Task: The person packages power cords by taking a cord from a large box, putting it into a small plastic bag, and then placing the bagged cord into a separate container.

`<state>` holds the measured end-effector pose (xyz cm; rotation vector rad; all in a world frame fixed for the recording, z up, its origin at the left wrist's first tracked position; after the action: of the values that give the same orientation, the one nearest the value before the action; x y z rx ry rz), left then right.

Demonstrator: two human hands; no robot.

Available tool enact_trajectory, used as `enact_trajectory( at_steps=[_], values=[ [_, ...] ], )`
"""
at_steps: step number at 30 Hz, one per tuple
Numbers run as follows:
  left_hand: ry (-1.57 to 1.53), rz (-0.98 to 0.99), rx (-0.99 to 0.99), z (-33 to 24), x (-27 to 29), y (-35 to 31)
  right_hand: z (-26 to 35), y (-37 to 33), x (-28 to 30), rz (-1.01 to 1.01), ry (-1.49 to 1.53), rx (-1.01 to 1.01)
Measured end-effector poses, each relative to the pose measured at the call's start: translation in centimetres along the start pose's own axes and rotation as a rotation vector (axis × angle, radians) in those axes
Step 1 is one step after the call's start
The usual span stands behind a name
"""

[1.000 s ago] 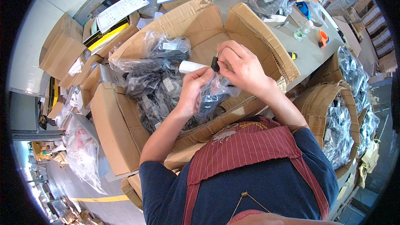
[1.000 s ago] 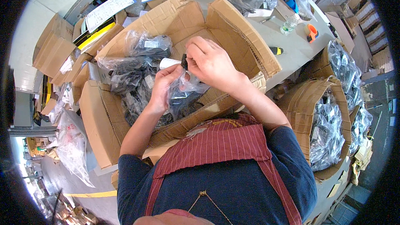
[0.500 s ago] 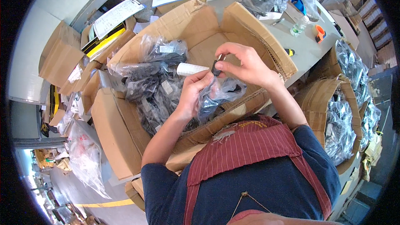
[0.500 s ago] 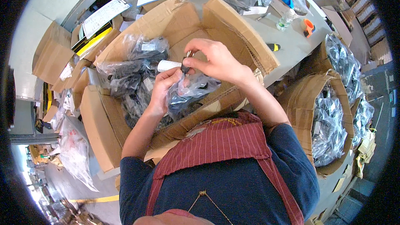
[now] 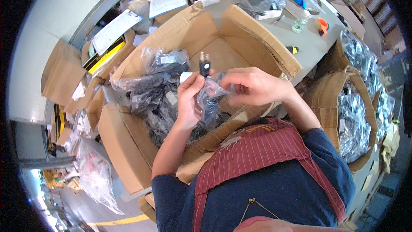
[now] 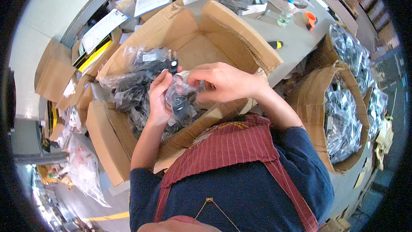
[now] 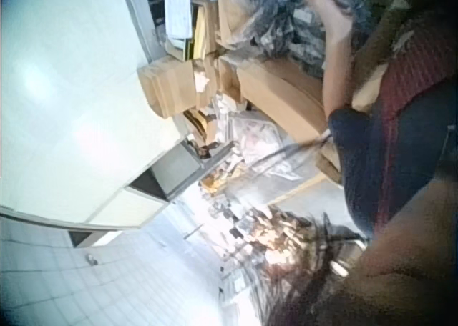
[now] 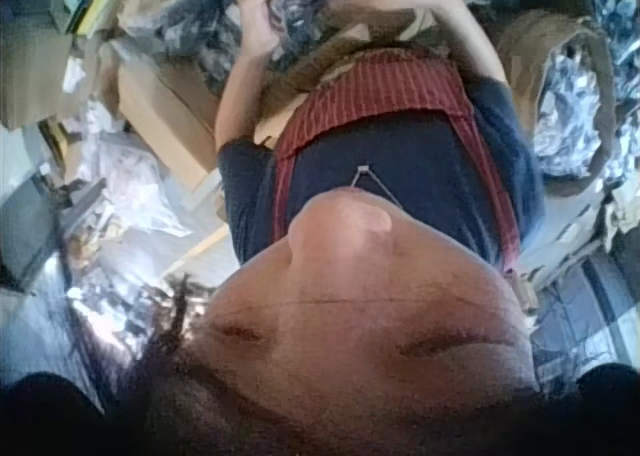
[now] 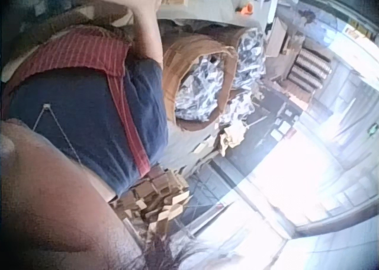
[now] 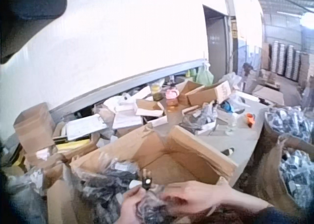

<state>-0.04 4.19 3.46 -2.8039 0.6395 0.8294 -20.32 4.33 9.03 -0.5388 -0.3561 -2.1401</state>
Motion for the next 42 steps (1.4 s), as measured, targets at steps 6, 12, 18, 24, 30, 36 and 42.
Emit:
enact_trajectory(
  at_steps=[6,12,18,24,30,36,42],
  values=[
    [0.023,-0.026,-0.095,0.4,1.5,0.6,-1.4,-3.8,2.8,-0.497,0.269,0.116],
    [0.116,0.117,-0.286,-0.5,4.3,0.5,4.5,-11.0,6.8,-0.928,0.521,0.43],
    [0.019,0.036,-0.048,1.7,6.3,2.1,5.9,-28.8,12.9,-1.694,-0.155,0.376],
    [0.103,-0.081,-0.007,1.3,5.8,2.5,2.2,-51.8,7.3,-2.29,-0.407,-0.057],
    [0.173,-0.216,-0.033,0.3,7.6,1.7,-9.7,-71.9,-5.6,-2.67,-0.161,-0.717],
    [0.303,-0.322,-0.124,-0.2,7.3,2.7,-5.8,-49.4,-0.4,-2.413,-0.538,-0.388],
    [1.33,-0.252,0.044,-0.5,11.1,2.9,-6.5,-23.9,8.4,-1.555,-0.389,-0.181]
  ],
)
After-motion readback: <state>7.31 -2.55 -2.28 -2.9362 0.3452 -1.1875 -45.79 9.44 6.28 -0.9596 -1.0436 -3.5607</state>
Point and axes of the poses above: each hand's wrist, its own y-axis towards the middle knuckle, its own x-axis out of the back of the hand, z = x × y, the point moved 2 cm from there along y, towards the middle knuckle, and after that the axes turned 13 degrees about z, right-handed, at the moved point
